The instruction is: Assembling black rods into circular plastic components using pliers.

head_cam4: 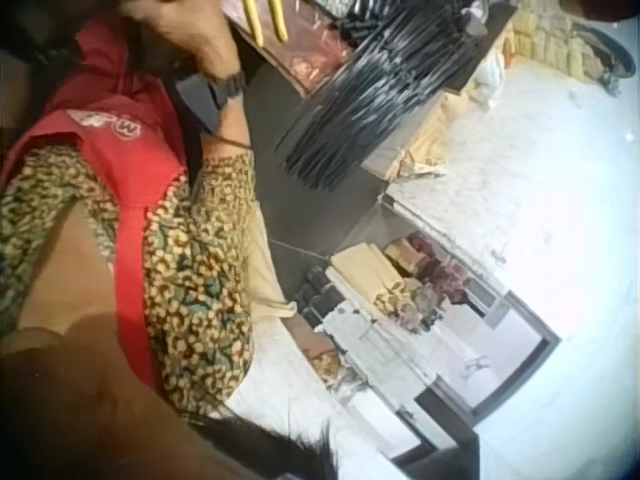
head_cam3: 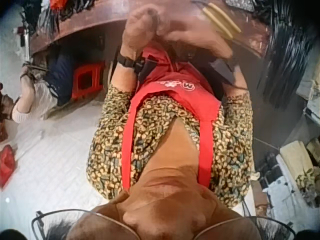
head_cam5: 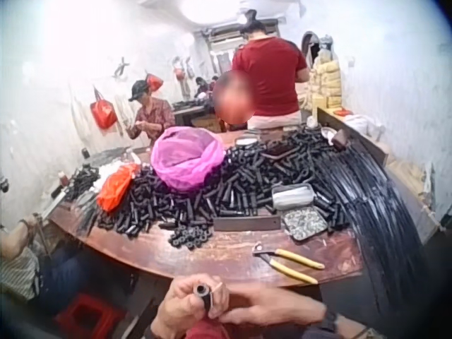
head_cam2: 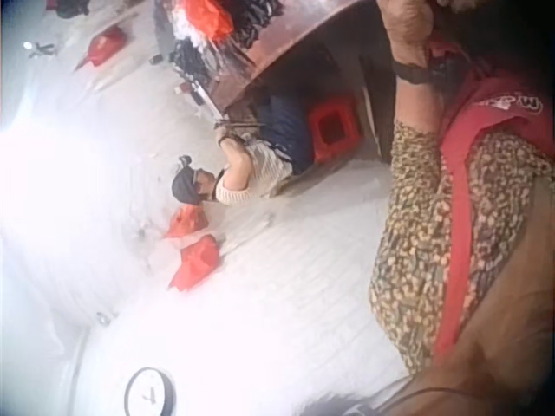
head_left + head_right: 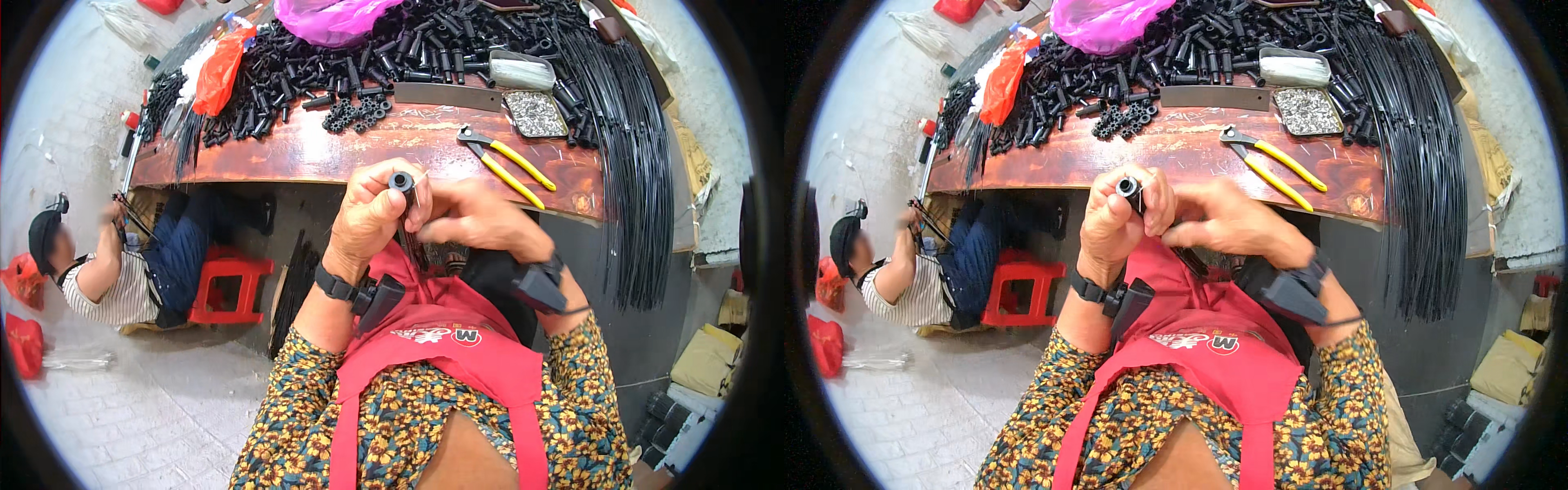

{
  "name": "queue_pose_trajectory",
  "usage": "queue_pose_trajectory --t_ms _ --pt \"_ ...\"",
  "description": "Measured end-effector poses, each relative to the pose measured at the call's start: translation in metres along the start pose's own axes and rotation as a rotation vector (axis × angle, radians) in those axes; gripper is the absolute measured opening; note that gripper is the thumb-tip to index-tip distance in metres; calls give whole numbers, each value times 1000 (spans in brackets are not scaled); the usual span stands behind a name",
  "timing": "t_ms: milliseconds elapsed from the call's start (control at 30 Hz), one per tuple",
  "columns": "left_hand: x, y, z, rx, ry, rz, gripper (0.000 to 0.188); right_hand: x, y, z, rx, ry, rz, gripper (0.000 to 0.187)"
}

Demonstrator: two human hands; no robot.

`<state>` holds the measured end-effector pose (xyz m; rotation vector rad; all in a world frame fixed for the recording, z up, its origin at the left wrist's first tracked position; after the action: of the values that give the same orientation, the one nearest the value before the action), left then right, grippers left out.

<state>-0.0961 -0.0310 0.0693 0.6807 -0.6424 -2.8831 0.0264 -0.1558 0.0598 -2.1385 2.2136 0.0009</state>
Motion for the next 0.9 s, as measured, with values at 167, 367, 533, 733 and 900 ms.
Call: queue_pose_trajectory --t_ms 167,367,533,733,900 --pt "8 3 -7 -29 57 118 44 13 -2 -56 296 -199 341 44" --pt "9 7 -2 12 2 206 40 3 -4 -62 561 -401 379 25" --pt "8 9 -3 25 65 170 40 -8 -2 -59 322 -300 411 23" --pt "7 9 1 10 74 274 39 -9 8 -46 -340 149 247 30" --pt "3 7 2 -6 132 289 38 -9 18 -43 -359 -148 422 10"
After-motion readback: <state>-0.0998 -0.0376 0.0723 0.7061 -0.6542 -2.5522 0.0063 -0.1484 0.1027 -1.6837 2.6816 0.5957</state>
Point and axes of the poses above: each hand's wrist, its own x-axis away from the middle knuckle, its own y-axis out of the palm, z = x × y, the point moved 1 cm from there along -x, towards the middle knuckle, and after that the axes turned 5 degrees about y, right-handed, at the moved point
